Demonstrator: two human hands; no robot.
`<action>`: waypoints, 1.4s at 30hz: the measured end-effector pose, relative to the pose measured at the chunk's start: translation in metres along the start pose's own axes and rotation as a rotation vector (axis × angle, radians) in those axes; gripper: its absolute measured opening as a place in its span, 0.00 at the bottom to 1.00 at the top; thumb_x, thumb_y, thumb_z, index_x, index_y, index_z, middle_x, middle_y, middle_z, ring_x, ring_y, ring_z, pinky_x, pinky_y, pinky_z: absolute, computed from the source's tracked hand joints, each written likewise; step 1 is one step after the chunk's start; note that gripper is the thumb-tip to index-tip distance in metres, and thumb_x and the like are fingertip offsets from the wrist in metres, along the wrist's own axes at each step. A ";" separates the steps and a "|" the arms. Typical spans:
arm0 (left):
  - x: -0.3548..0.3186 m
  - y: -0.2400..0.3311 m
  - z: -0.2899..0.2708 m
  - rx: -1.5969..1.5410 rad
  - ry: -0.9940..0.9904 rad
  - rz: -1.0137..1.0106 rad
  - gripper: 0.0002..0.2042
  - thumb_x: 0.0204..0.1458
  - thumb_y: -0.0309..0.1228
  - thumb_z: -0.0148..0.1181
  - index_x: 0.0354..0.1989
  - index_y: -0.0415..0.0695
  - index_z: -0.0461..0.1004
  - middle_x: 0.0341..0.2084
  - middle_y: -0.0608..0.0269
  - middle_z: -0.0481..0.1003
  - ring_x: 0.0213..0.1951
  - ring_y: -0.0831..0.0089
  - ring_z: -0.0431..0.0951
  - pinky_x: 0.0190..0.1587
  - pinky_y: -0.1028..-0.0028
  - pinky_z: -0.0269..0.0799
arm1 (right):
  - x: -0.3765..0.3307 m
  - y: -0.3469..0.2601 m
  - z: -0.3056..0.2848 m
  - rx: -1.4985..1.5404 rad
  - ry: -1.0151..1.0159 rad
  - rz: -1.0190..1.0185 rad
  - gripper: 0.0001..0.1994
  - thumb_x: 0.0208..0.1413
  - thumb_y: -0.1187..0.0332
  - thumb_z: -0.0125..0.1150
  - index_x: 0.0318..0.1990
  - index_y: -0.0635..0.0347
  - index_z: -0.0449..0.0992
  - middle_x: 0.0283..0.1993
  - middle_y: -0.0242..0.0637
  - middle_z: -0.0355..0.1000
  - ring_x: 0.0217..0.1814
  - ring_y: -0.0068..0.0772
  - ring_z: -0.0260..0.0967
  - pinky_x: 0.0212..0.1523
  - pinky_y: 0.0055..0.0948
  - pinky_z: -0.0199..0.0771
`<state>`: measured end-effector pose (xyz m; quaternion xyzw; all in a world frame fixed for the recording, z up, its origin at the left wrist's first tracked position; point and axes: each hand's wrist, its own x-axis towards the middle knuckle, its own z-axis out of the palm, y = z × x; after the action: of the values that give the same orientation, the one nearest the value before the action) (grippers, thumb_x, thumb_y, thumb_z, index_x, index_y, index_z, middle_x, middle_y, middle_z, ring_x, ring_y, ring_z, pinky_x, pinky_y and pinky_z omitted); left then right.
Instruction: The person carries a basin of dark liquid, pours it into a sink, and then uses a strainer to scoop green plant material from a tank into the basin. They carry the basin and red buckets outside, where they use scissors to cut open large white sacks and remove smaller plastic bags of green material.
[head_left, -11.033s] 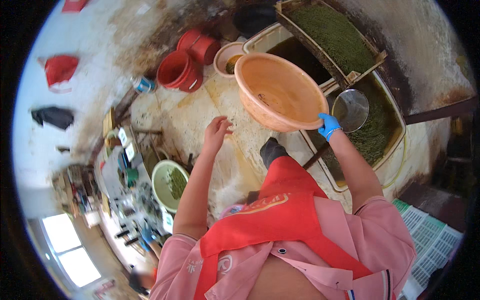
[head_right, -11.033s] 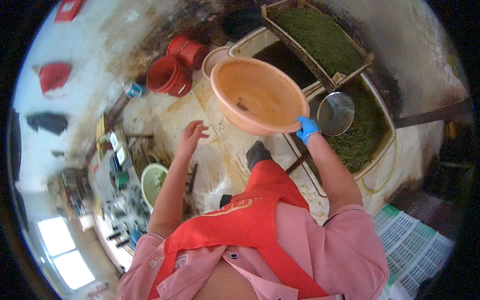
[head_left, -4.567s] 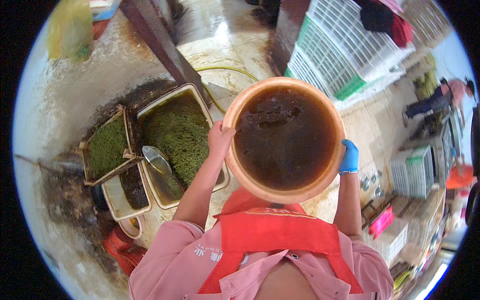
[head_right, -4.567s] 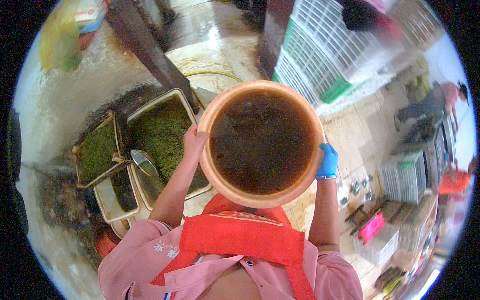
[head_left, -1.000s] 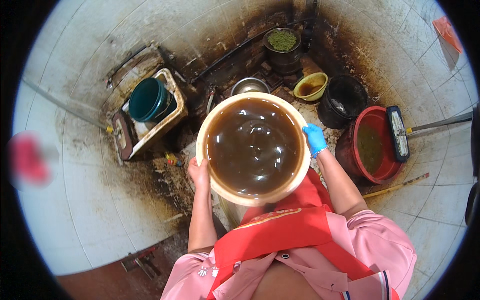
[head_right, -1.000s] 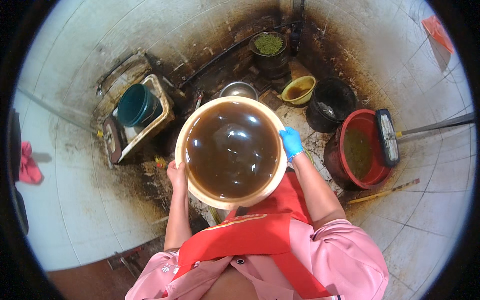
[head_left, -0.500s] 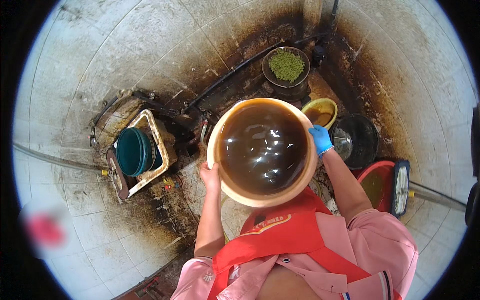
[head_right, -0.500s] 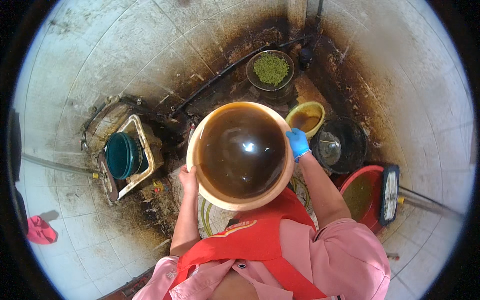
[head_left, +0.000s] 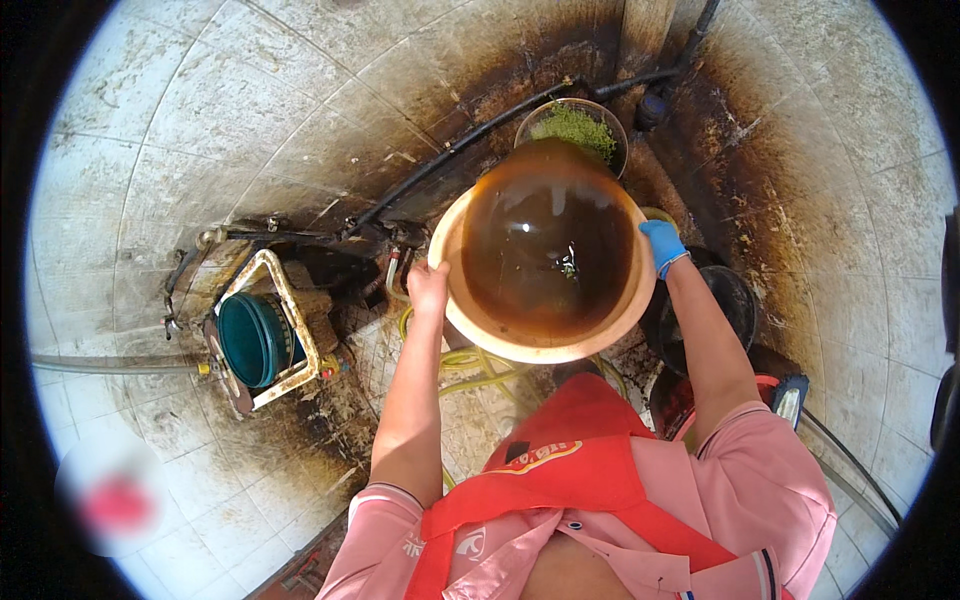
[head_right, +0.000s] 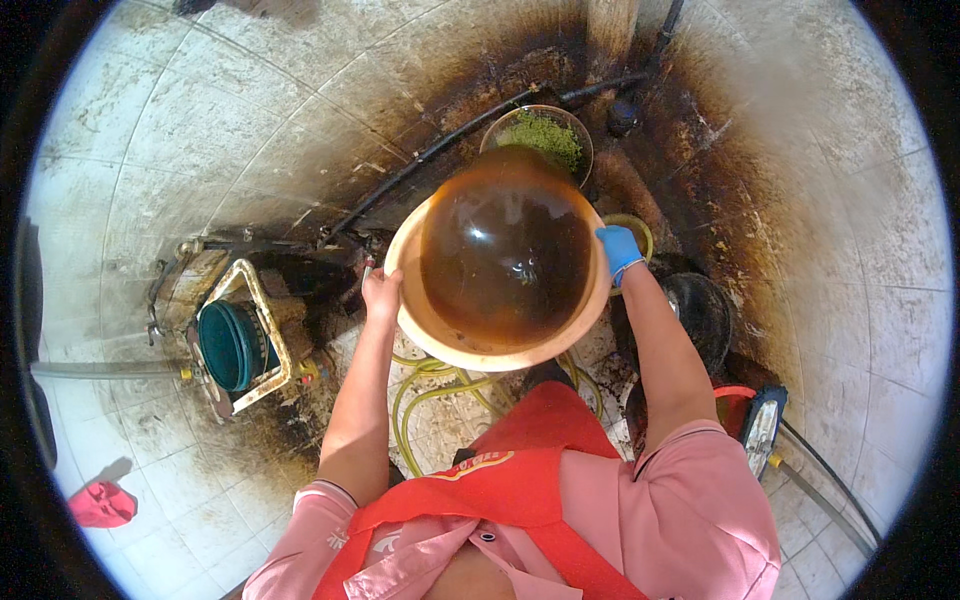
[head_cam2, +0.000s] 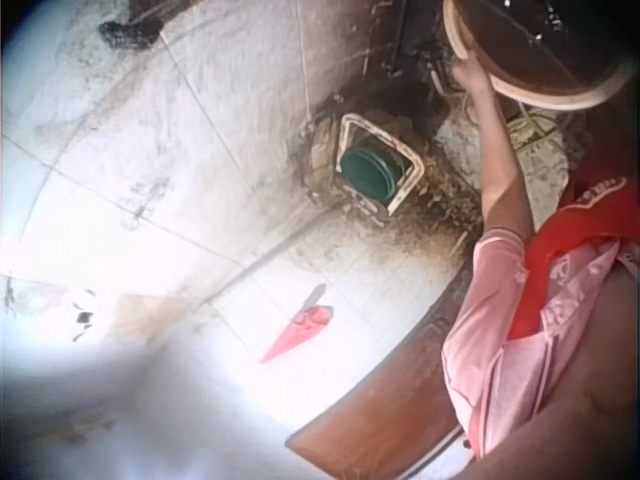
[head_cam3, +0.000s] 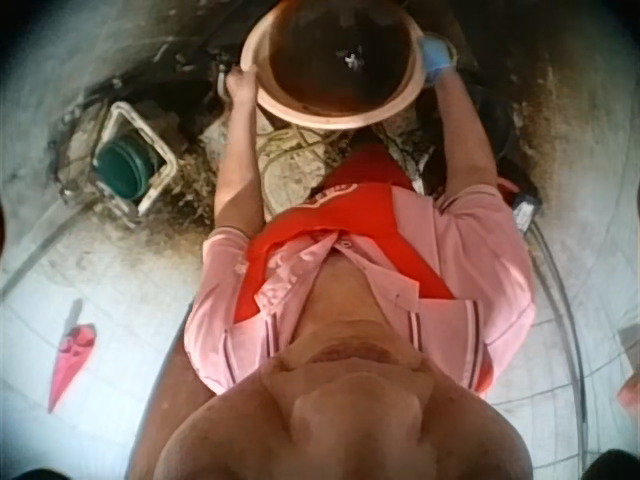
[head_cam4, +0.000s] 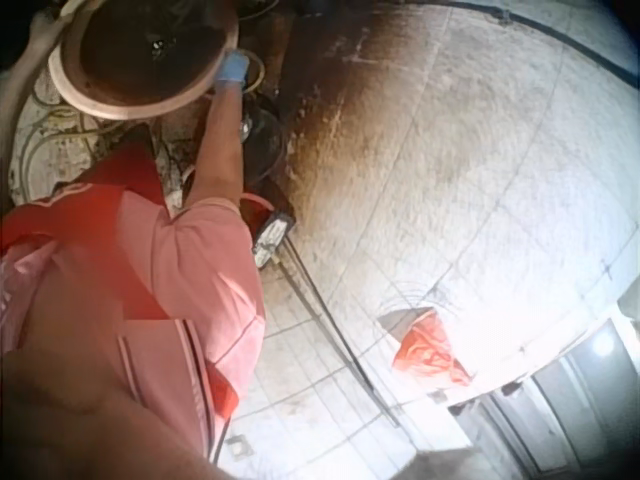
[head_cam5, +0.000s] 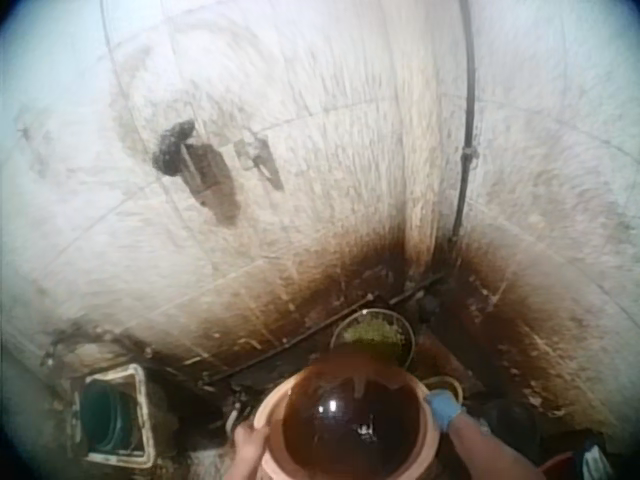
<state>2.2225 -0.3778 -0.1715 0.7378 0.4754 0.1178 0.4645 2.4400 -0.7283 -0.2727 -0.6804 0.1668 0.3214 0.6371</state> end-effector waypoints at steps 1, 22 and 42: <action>0.017 -0.018 0.006 0.025 -0.023 0.069 0.11 0.37 0.29 0.57 0.25 0.32 0.72 0.17 0.58 0.72 0.20 0.73 0.71 0.26 0.73 0.66 | 0.023 0.014 -0.012 -0.108 -0.055 -0.055 0.11 0.45 0.67 0.53 0.30 0.68 0.72 0.27 0.37 0.68 0.27 0.29 0.61 0.30 0.32 0.63; 0.103 0.235 0.029 0.016 -0.355 -0.142 0.12 0.47 0.35 0.50 0.17 0.42 0.67 0.06 0.70 0.62 0.09 0.81 0.62 0.12 0.79 0.63 | -0.008 -0.042 0.012 0.455 -0.364 0.517 0.14 0.51 0.67 0.45 0.42 0.68 0.66 0.41 0.46 0.68 0.39 0.37 0.68 0.40 0.34 0.69; 0.093 0.274 -0.026 0.188 -0.325 0.096 0.15 0.43 0.33 0.51 0.35 0.33 0.69 0.22 0.60 0.71 0.20 0.75 0.71 0.21 0.77 0.66 | -0.027 -0.006 0.099 0.779 -0.513 0.358 0.18 0.50 0.66 0.45 0.46 0.71 0.63 0.44 0.48 0.66 0.45 0.42 0.65 0.49 0.37 0.64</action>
<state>2.4173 -0.3192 0.0355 0.8091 0.3672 -0.0261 0.4581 2.4015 -0.6363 -0.2487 -0.2515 0.2266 0.4965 0.7993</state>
